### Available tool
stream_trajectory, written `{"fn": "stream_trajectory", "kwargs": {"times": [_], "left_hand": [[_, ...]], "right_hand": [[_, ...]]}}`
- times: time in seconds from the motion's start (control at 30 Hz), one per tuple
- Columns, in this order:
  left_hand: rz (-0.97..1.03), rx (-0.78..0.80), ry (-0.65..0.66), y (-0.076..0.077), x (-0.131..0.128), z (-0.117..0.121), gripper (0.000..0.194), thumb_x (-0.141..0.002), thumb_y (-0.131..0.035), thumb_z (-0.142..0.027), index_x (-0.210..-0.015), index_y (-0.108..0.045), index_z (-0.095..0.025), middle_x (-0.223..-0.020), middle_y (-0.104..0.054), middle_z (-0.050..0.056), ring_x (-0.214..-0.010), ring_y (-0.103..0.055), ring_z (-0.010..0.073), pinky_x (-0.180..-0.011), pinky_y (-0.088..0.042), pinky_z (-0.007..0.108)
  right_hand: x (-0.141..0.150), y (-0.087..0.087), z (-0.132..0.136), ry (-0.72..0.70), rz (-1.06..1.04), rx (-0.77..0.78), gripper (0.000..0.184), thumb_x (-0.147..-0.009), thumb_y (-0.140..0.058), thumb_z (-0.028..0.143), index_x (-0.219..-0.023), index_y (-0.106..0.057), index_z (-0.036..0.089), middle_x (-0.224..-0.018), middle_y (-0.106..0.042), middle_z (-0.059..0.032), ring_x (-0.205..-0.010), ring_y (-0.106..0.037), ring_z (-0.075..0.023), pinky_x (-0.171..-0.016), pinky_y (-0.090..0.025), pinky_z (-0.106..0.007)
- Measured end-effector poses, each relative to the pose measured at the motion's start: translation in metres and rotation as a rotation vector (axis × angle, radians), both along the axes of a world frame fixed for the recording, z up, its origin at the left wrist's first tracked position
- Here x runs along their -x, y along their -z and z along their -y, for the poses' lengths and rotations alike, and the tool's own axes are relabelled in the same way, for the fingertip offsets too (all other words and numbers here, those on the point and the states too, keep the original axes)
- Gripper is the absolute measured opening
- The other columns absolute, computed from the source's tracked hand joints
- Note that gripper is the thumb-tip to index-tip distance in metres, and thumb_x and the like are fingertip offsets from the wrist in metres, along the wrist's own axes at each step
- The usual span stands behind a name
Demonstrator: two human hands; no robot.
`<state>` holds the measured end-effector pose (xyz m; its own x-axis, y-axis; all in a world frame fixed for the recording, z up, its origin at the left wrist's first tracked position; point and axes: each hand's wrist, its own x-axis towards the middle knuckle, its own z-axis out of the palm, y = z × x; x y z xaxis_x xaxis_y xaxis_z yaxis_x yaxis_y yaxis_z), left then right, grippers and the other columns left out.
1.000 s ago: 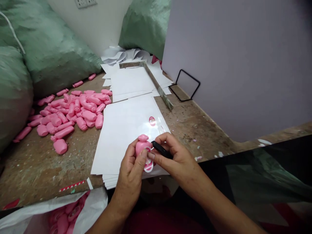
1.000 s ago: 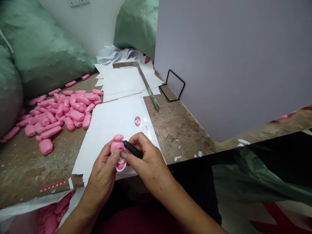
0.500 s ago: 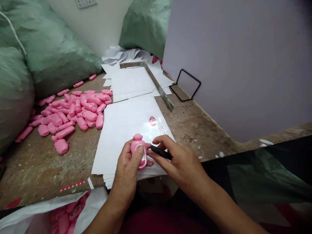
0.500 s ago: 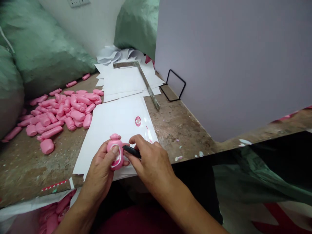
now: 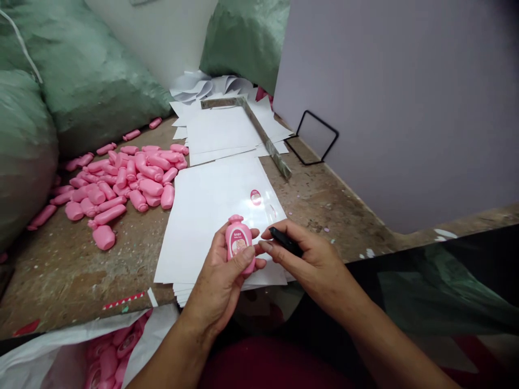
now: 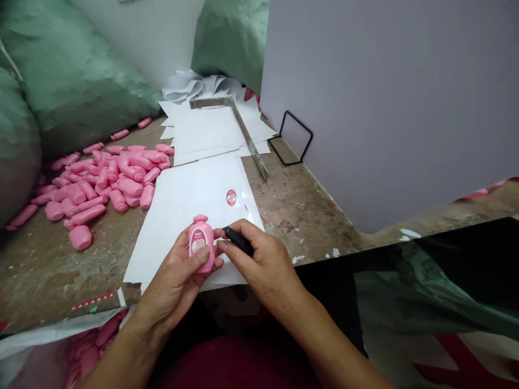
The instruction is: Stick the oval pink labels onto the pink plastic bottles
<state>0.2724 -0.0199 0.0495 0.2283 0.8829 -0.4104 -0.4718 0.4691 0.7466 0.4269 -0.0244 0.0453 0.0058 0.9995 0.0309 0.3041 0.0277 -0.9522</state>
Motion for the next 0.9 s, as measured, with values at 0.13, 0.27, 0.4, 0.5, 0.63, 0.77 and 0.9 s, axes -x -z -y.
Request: {"fn": "stream_trajectory", "kwargs": {"times": [0.13, 0.27, 0.4, 0.5, 0.63, 0.77, 0.9], "left_hand": [[-0.03, 0.005, -0.009, 0.003, 0.001, 0.001, 0.068, -0.067, -0.085, -0.015, -0.126, -0.052, -0.025, -0.107, -0.065, 0.003, -0.098, -0.068, 0.0181, -0.076, -0.053, 0.023], [0.042, 0.061, 0.016, 0.003, 0.004, 0.0, 0.057, -0.078, -0.08, -0.028, -0.127, -0.053, -0.024, -0.114, -0.064, 0.007, -0.096, -0.067, 0.0182, -0.073, -0.056, 0.025], [0.181, 0.091, -0.04, 0.001, 0.003, -0.001, 0.033, -0.096, -0.055, -0.041, -0.12, -0.058, -0.019, -0.107, -0.065, 0.008, -0.084, -0.065, 0.014, -0.069, -0.055, 0.025], [0.246, 0.098, -0.062, 0.001, 0.0, 0.0, 0.035, -0.099, -0.046, -0.044, -0.117, -0.061, -0.018, -0.101, -0.066, 0.007, -0.084, -0.064, 0.0142, -0.073, -0.055, 0.026], [0.219, 0.078, -0.092, 0.003, 0.001, 0.003, 0.031, -0.1, -0.047, -0.04, -0.114, -0.064, -0.019, -0.103, -0.066, 0.006, -0.089, -0.063, 0.0144, -0.081, -0.055, 0.027], [0.174, 0.07, -0.007, 0.004, 0.006, 0.006, 0.037, -0.099, -0.045, -0.046, -0.119, -0.063, -0.02, -0.103, -0.066, 0.007, -0.087, -0.064, 0.0153, -0.077, -0.056, 0.028], [0.154, 0.06, 0.069, 0.005, 0.004, 0.009, 0.038, -0.099, -0.047, -0.046, -0.12, -0.064, -0.019, -0.108, -0.066, 0.008, -0.086, -0.064, 0.0152, -0.068, -0.055, 0.024]], "right_hand": [[0.0, 0.0, 0.0, 0.004, -0.039, -0.006, 0.013, -0.084, -0.062, 0.034, -0.08, -0.064, 0.022, -0.073, -0.066, 0.0015, -0.069, -0.06, -0.0161, -0.063, -0.045, -0.026], [0.002, 0.002, 0.002, 0.025, -0.078, 0.003, 0.014, -0.085, -0.062, 0.036, -0.083, -0.065, 0.023, -0.077, -0.068, 0.0008, -0.073, -0.063, -0.017, -0.067, -0.047, -0.027], [0.011, 0.004, 0.008, 0.007, -0.065, -0.003, 0.012, -0.084, -0.064, 0.036, -0.086, -0.065, 0.024, -0.077, -0.069, 0.0005, -0.073, -0.064, -0.0187, -0.068, -0.047, -0.029], [0.018, 0.006, 0.011, -0.02, 0.018, -0.032, 0.015, -0.078, -0.07, 0.034, -0.089, -0.066, 0.026, -0.08, -0.07, 0.0, -0.075, -0.063, -0.0204, -0.07, -0.046, -0.031], [0.019, 0.01, 0.007, 0.001, 0.019, 0.044, 0.017, -0.077, -0.069, 0.036, -0.088, -0.061, 0.026, -0.08, -0.068, 0.0001, -0.076, -0.063, -0.021, -0.071, -0.046, -0.033], [0.015, 0.011, 0.001, 0.053, -0.043, 0.078, 0.023, -0.078, -0.067, 0.042, -0.083, -0.053, 0.025, -0.076, -0.062, 0.0019, -0.074, -0.06, -0.0192, -0.069, -0.045, -0.032], [0.019, 0.005, -0.002, 0.067, 0.058, 0.057, 0.028, -0.072, -0.072, 0.042, -0.088, -0.055, 0.026, -0.077, -0.062, 0.0014, -0.077, -0.059, -0.0214, -0.072, -0.045, -0.034]]}}
